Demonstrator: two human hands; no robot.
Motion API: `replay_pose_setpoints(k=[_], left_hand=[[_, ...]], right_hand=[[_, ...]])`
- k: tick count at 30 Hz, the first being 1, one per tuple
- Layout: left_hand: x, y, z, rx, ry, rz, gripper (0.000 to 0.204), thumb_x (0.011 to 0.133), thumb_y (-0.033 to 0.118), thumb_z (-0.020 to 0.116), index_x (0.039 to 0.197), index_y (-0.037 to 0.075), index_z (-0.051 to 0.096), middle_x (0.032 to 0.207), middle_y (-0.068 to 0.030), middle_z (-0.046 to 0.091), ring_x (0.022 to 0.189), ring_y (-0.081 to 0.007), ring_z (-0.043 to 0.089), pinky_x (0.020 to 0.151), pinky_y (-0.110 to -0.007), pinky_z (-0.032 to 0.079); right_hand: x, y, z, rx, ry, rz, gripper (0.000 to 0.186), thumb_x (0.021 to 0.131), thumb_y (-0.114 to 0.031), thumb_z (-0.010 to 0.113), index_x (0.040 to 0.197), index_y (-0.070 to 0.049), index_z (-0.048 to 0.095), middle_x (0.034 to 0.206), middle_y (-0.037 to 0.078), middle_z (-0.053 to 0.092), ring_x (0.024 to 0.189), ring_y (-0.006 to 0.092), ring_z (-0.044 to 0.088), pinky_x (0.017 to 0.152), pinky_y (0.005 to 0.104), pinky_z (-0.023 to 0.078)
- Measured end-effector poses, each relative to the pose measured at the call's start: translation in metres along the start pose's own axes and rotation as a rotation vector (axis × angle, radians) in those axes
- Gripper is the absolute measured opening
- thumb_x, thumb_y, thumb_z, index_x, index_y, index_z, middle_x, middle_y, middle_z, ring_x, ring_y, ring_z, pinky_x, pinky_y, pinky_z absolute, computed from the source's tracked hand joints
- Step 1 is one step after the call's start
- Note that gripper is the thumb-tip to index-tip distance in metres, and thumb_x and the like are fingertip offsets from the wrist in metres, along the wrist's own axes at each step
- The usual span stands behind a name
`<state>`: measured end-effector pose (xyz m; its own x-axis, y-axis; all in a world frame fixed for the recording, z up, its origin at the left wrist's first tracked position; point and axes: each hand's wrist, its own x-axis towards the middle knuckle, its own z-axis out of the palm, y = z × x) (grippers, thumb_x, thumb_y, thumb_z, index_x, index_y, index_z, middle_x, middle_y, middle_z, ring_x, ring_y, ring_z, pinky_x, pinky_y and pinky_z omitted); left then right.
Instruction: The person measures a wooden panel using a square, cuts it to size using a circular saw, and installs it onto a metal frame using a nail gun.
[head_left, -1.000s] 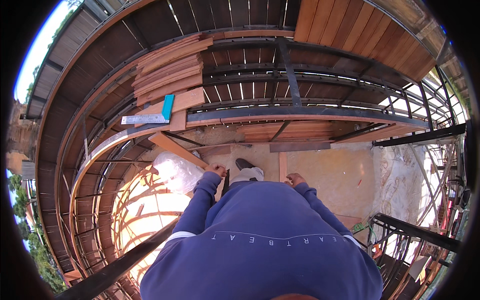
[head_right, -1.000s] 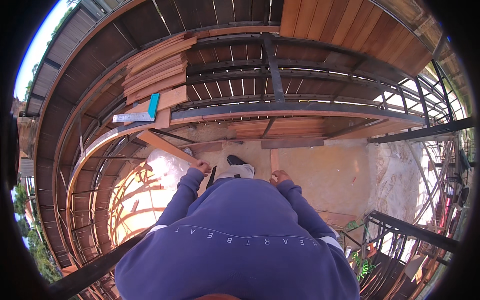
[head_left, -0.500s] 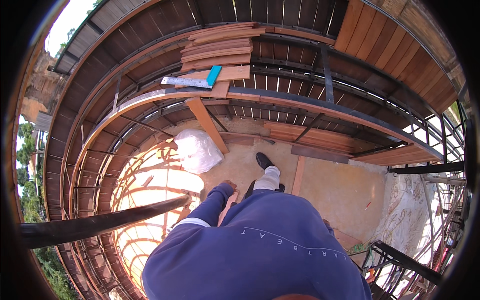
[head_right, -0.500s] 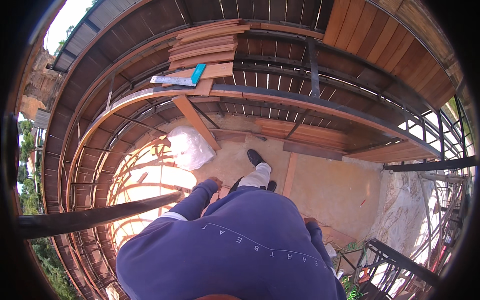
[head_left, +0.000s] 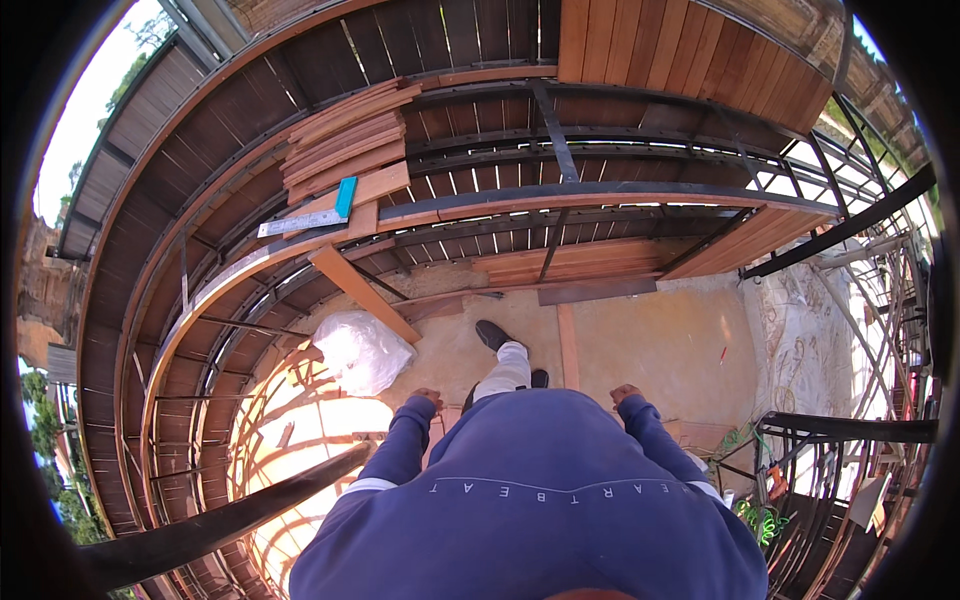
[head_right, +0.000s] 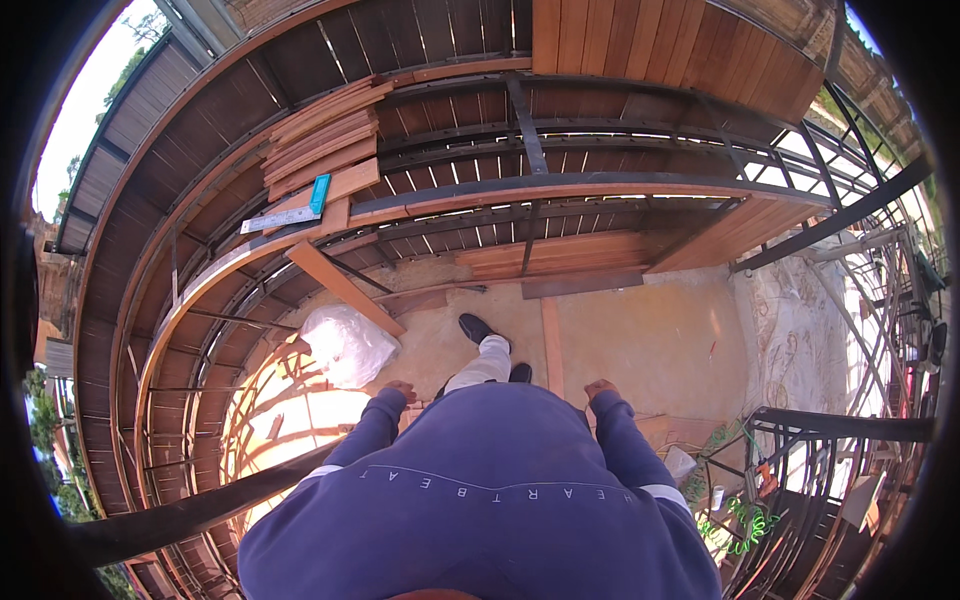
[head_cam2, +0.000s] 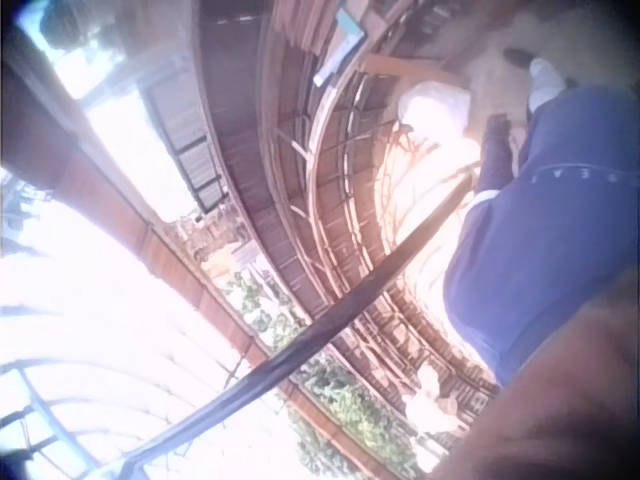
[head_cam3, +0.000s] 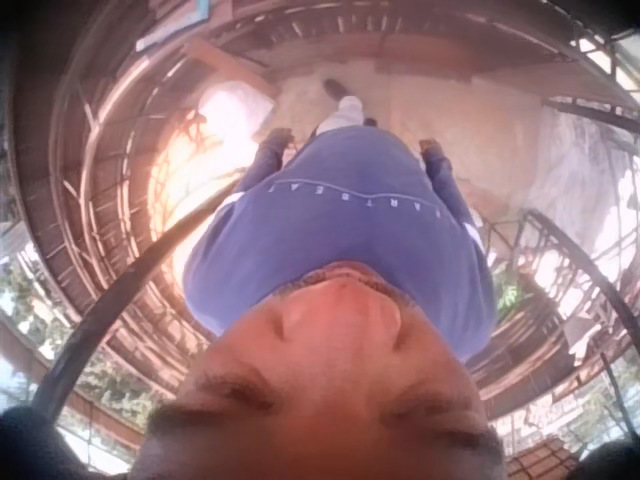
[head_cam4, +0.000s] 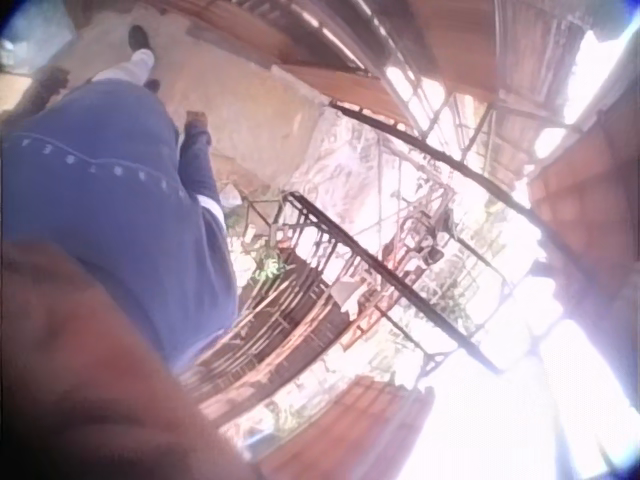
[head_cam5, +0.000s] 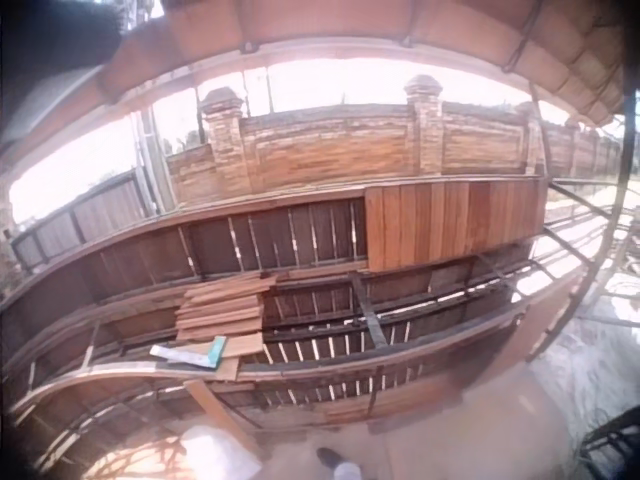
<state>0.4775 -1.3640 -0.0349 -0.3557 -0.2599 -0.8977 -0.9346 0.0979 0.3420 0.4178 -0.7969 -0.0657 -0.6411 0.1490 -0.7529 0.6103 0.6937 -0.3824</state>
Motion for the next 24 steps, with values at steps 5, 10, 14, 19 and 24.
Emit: replay_pose_setpoints(k=[5,10,14,19,24], left_hand=[[0.001,0.003,-0.005,-0.059,0.009,-0.07,0.029,0.1,0.027,0.057,0.121,0.007,0.061,0.107,-0.0136,0.072,0.089,-0.0259,0.071,0.069,-0.044,0.057],[0.013,-0.013,-0.017,0.005,-0.007,-0.097,0.03,0.099,0.028,0.059,0.118,0.005,0.062,0.101,-0.0127,0.074,0.084,-0.0242,0.073,0.06,-0.041,0.057],[0.018,-0.008,-0.031,-0.064,-0.053,-0.064,0.022,0.098,0.024,0.059,0.114,0.009,0.061,0.101,-0.0127,0.072,0.086,-0.0284,0.07,0.072,-0.046,0.057],[0.005,0.024,-0.028,0.04,0.014,0.003,0.025,0.098,0.022,0.058,0.118,0.008,0.061,0.107,-0.0145,0.073,0.093,-0.0296,0.072,0.074,-0.046,0.057],[-0.004,0.036,-0.021,-0.005,-0.003,0.017,0.027,0.097,0.022,0.059,0.121,0.007,0.06,0.107,-0.0153,0.073,0.093,-0.0304,0.072,0.075,-0.047,0.057]], right_hand=[[-0.013,0.017,0.005,-0.949,-0.246,-0.299,0.049,0.096,-0.045,0.049,0.125,-0.01,0.067,0.128,0.015,0.066,0.122,0.0328,0.061,0.105,0.0426,0.048],[-0.027,-0.005,0.03,-0.866,-0.317,-0.23,0.046,0.095,-0.045,0.053,0.124,-0.013,0.069,0.128,0.016,0.066,0.121,0.0324,0.062,0.106,0.0406,0.047],[-0.028,-0.017,0.043,-0.181,-0.197,0.072,0.048,0.088,-0.047,0.065,0.118,-0.012,0.072,0.12,0.016,0.07,0.118,0.0318,0.064,0.103,0.0405,0.048],[-0.022,-0.019,0.045,-0.197,-0.168,-0.002,0.048,0.085,-0.048,0.067,0.116,-0.011,0.073,0.119,0.016,0.07,0.115,0.0319,0.065,0.101,0.0415,0.049],[-0.022,-0.015,0.041,-0.244,-0.165,0.059,0.048,0.086,-0.046,0.066,0.118,-0.01,0.072,0.121,0.016,0.07,0.117,0.0327,0.065,0.101,0.0419,0.049]])
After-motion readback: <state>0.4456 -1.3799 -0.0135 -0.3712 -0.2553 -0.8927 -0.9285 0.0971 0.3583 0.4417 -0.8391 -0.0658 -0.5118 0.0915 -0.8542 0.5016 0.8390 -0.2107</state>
